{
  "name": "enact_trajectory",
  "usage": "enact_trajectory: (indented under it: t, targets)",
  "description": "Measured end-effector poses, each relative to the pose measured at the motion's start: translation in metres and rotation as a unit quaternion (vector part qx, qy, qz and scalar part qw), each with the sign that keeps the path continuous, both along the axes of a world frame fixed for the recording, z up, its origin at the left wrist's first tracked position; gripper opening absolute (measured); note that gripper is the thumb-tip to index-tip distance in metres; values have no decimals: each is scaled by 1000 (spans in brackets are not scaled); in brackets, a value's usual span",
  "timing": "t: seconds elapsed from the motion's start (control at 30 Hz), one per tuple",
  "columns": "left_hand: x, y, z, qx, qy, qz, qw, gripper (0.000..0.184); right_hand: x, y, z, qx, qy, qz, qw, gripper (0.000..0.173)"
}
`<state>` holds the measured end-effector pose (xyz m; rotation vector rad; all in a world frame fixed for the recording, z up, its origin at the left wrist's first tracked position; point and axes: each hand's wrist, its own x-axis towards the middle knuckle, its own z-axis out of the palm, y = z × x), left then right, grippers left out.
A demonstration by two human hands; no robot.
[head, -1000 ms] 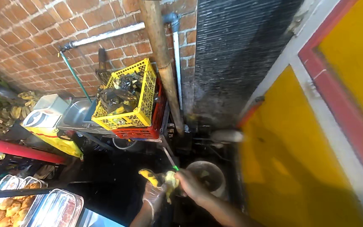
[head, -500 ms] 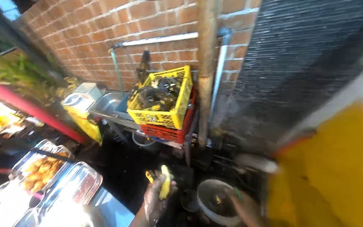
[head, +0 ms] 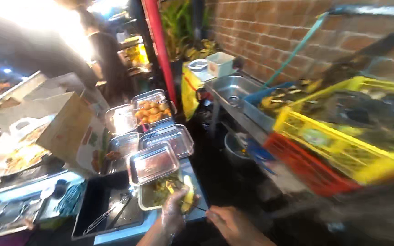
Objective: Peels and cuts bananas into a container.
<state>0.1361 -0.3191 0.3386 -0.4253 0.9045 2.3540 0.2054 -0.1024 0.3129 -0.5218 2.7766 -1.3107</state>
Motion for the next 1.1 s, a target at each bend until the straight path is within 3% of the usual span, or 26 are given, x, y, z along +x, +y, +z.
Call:
enact_trajectory:
  t: [0.27, 0.47, 0.67, 0.83, 0.97, 1.1]
  targets:
    - [-9, -121, 7, -46, 21, 73, 996, 31, -55, -105, -6, 111, -11, 62, 992, 65]
    - [-27, -175, -16, -92, 21, 60, 994, 31, -78, -142, 0, 185, -13, 50, 981, 65]
    - [-56, -165, -29, -145, 46, 124, 981, 33, -88, -131, -5, 204, -62, -19, 977, 66]
    - [-62, -161, -38, -171, 54, 134, 975, 37, -72, -118, -15, 110, -60, -69, 990, 63]
    - [-57, -153, -31, -189, 47, 97, 976, 36, -74, -119, -11, 80, -48, -37, 995, 61]
    - [-56, -142, -32, -149, 34, 71, 986, 35, -88, -112, -3, 90, -42, 1, 995, 61]
